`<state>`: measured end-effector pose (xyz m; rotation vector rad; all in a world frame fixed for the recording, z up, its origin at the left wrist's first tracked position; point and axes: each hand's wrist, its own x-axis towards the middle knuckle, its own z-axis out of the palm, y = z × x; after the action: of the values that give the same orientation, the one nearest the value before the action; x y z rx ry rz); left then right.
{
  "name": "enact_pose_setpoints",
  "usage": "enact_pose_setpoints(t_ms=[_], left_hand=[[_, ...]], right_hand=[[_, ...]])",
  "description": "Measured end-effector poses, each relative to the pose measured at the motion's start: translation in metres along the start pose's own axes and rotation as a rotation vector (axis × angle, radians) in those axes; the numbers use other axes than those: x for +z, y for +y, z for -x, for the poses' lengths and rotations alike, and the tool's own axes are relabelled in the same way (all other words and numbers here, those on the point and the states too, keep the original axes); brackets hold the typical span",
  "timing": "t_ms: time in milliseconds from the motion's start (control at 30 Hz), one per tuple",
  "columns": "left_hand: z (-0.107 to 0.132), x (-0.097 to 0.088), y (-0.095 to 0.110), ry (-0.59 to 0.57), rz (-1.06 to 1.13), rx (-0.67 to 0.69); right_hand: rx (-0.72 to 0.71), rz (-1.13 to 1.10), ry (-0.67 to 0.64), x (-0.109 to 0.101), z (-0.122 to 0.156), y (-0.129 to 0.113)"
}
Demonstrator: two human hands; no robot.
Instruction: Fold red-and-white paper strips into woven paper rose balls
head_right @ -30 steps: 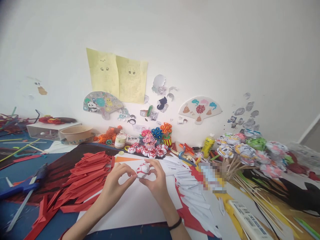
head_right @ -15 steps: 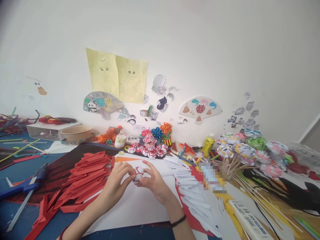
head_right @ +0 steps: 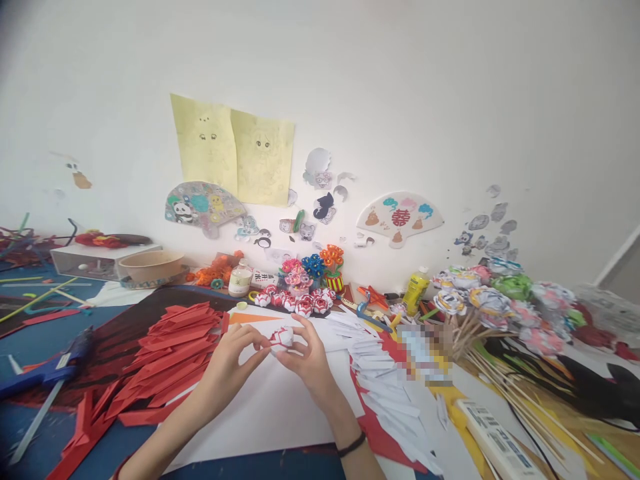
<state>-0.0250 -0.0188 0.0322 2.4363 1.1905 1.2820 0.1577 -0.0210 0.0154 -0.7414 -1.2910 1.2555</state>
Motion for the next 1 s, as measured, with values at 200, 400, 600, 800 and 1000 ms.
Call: enact_pose_setpoints(t_ms=[200,400,600,800,1000], left_hand=[[0.003,0.001,0.002,0.049,-0.181,0.034],[0.012,0.011,0.010,0.248,-0.519,0.137],[0.014,0.013,0.012,0.340,-0.385,0.126],[0.003,0.000,0.015,0.130,0.283,-0.175],[0.000,-0.001,0.014,-0.018,0.540,-0.339]], right_hand=[[-0.077,0.125,0.061,0.002,-0.001,0.004],[-0.214,0.344,0.243,0.015,0.004,0.011],[-0.202,0.222,0.217,0.018,0.006,0.008],[-0.205,0.081,0.139,0.011,0.005,0.000],[-0.228,0.045,0.015,0.008,0.006,-0.003]])
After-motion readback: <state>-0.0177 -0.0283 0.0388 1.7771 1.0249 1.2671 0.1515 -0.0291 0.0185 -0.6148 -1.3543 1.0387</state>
